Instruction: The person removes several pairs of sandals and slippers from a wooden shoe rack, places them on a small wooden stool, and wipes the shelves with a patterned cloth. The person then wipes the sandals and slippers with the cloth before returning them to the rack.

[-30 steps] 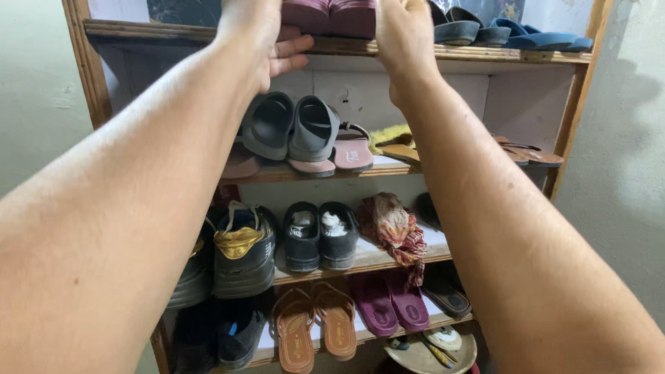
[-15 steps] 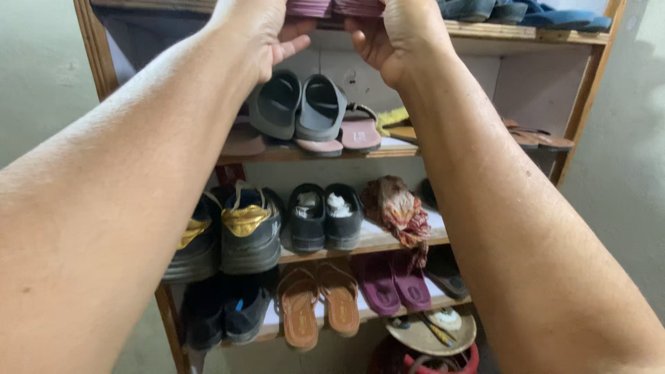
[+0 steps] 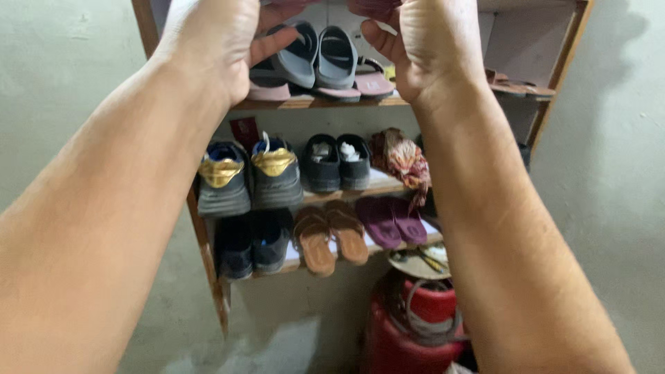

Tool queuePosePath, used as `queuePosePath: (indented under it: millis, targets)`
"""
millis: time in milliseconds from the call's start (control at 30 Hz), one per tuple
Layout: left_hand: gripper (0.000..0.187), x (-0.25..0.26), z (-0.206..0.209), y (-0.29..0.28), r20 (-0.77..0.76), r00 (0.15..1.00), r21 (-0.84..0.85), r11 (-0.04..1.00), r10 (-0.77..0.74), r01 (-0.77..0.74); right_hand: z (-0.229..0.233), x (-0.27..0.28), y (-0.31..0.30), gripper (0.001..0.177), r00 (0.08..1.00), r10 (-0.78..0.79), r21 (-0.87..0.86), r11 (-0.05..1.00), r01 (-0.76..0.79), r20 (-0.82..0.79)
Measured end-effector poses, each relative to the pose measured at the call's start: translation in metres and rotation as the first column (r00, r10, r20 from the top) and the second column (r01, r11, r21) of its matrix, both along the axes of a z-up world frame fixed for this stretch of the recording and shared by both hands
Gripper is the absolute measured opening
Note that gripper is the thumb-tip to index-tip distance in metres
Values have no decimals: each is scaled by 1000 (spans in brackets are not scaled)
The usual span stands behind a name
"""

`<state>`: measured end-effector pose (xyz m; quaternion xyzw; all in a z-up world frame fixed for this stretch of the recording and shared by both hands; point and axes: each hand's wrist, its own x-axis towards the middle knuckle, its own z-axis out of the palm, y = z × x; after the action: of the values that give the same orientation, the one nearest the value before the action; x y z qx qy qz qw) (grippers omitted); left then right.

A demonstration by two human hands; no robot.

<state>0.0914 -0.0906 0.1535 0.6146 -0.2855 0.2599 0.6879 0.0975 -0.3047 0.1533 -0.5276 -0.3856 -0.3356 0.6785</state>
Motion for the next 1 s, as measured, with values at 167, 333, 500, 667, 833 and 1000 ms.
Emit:
queuePosePath:
  millis: [167,333,500,667,833,1000]
  targets:
    - [33,-83,-39,37,165,985,32,999,-43,38,-50,-85,52,17,992,-122,31,992,122,-6]
    - [59,-164,-82,80,180,983,-40,999,-26,34,-100,-164,104,58,997,57,89,994,-61,53]
    - [61,-230,-118,122,40,996,-95,993,76,-72,-138,-217,156,76,987,146,106,983,-152,65]
    - [58,-273,-152,163,-5,994,-173,979,112,-111,-164,-258,205,80,978,202,135,972,-194,-47]
    - [56,-298,-181,194,-69,979,-190,961,191,-201,-183,-291,241,80,968,236,118,967,-226,-88]
    - [55,-314,-208,213,-133,974,-262,941,183,-213,-203,-309,265,80,939,262,169,959,-227,-222]
